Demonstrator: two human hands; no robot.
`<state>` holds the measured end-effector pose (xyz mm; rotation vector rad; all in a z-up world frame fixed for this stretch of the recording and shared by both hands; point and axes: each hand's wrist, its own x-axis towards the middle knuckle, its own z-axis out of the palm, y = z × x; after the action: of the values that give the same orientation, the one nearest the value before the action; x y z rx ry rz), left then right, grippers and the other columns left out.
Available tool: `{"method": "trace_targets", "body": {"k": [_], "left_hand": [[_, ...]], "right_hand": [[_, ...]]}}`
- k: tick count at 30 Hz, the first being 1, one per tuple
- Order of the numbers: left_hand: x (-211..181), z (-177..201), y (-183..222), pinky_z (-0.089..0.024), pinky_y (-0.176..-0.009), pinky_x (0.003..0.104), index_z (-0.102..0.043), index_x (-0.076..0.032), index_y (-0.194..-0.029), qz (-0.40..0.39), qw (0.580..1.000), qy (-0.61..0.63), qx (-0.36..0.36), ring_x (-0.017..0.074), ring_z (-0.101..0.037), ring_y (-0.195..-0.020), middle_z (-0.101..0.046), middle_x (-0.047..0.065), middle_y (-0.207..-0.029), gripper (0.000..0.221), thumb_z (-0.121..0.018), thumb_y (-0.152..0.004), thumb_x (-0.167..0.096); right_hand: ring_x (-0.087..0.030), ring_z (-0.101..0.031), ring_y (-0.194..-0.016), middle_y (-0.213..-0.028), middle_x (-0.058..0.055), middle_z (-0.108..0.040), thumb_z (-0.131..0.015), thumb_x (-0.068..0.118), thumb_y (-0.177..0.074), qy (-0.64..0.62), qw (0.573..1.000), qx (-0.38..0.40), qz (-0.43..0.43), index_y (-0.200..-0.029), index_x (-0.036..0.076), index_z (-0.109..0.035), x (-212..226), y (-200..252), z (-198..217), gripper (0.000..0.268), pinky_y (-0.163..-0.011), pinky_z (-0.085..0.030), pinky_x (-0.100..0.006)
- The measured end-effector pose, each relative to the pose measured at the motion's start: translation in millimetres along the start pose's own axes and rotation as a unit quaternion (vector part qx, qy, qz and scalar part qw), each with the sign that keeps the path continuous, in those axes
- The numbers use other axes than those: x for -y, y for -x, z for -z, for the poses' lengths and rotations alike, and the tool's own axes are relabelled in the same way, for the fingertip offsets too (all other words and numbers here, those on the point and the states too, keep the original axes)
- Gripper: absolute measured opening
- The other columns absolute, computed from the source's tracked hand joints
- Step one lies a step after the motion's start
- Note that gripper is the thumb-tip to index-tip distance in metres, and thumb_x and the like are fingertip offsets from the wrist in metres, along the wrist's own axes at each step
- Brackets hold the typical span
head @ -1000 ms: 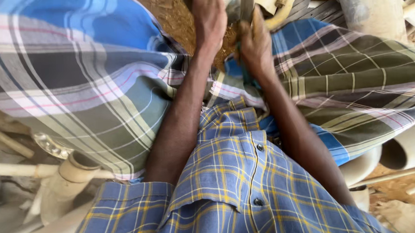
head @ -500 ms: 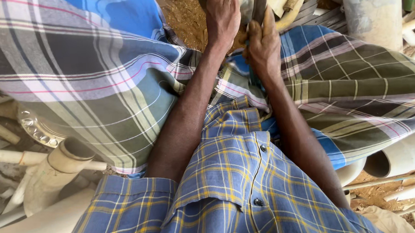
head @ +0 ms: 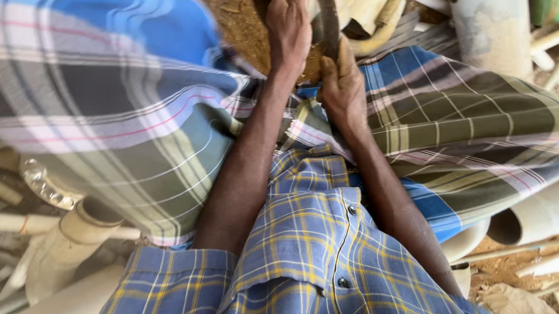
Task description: The person sits on the ground and uses a blade to scrape the inner and outer surfaces of a PVC pipe fitting, rotating it by hand to clean the entire edge.
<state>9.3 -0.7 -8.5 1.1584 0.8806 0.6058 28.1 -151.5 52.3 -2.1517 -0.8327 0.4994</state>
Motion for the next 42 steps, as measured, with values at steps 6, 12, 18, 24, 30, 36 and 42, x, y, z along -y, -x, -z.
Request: {"method": "trace_targets", "body": {"k": [6, 12, 18, 24, 30, 36, 42], "left_hand": [[-8.3, -10.6, 12.9, -0.05, -0.076, 0.041, -0.061, 0.007, -0.113, -0.146, 0.988, -0.055, 0.001, 0.023, -0.064, -0.086, -0.064, 0.016, -0.095, 0.067, -0.04, -0.111, -0.057], [4.2, -1.3, 7.1, -0.054, -0.075, 0.039, -0.066, 0.006, -0.113, -0.056, 0.998, 0.026, 0.014, 0.0206, -0.063, -0.079, -0.068, 0.013, -0.088, 0.07, -0.045, -0.107, -0.06], [11.4, -4.9, 4.4, -0.055, -0.057, 0.044, -0.068, -0.001, -0.117, 0.068, 0.989, -0.126, 0.043, 0.0206, -0.057, -0.06, -0.056, 0.011, -0.074, 0.071, -0.032, -0.104, -0.061], [0.2, -5.4, 11.1, -0.055, -0.076, 0.049, -0.061, 0.004, -0.115, -0.172, 0.978, -0.114, 0.017, 0.0321, -0.069, -0.08, -0.068, 0.021, -0.087, 0.071, -0.034, -0.111, -0.062], [-4.7, -5.0, 7.3, -0.053, -0.074, 0.046, -0.068, 0.003, -0.107, -0.039, 0.985, -0.167, 0.025, 0.0378, -0.071, -0.078, -0.073, 0.022, -0.085, 0.064, -0.041, -0.108, -0.054], [0.9, -8.8, 15.9, -0.053, -0.065, 0.045, -0.065, 0.005, -0.097, -0.048, 0.982, -0.18, 0.037, 0.0328, -0.065, -0.071, -0.062, 0.017, -0.076, 0.07, -0.037, -0.109, -0.059], [2.9, -3.2, 11.7, -0.048, -0.051, 0.04, -0.063, -0.004, -0.083, -0.037, 0.983, -0.176, 0.021, 0.0165, -0.057, -0.049, -0.052, 0.003, -0.057, 0.074, -0.032, -0.104, -0.068]], "right_hand": [[-0.021, -0.069, -0.065, -0.089, -0.018, -0.071, -0.049, 0.02, -0.114, -0.008, 0.998, 0.001, -0.064, -0.149, 0.002, -0.044, -4.5, -24.7, 11.4, 0.04, -0.054, -0.056, -0.037], [-0.028, -0.072, -0.082, -0.096, -0.021, -0.071, -0.052, 0.022, -0.113, 0.014, 1.0, -0.015, -0.02, -0.15, 0.001, -0.046, 1.2, -3.7, -1.0, 0.043, -0.072, -0.059, -0.045], [-0.029, -0.073, -0.08, -0.095, -0.02, -0.074, -0.046, 0.03, -0.114, 0.041, 0.998, -0.041, -0.028, -0.144, 0.002, -0.048, -11.4, -18.5, 7.2, 0.041, -0.07, -0.061, -0.039], [-0.034, -0.072, -0.068, -0.09, -0.02, -0.073, -0.05, 0.025, -0.111, 0.055, 0.993, 0.002, -0.103, -0.148, 0.005, -0.046, -16.3, -24.6, -1.5, 0.042, -0.058, -0.057, -0.044], [-0.036, -0.073, -0.086, -0.105, -0.026, -0.068, -0.053, 0.013, -0.113, 0.027, 0.994, -0.076, 0.077, -0.151, 0.002, -0.042, -9.6, -12.4, 6.8, 0.041, -0.073, -0.058, -0.045], [-0.03, -0.069, -0.074, -0.093, -0.022, -0.072, -0.049, 0.019, -0.116, 0.006, 0.994, 0.007, -0.108, -0.142, 0.005, -0.053, -8.8, -28.2, 6.4, 0.029, -0.065, -0.056, -0.045], [-0.032, -0.074, -0.084, -0.108, -0.023, -0.07, -0.049, 0.013, -0.119, -0.004, 0.991, -0.073, 0.117, -0.15, 0.002, -0.04, -1.4, -4.7, -0.1, 0.034, -0.069, -0.062, -0.042]]}}
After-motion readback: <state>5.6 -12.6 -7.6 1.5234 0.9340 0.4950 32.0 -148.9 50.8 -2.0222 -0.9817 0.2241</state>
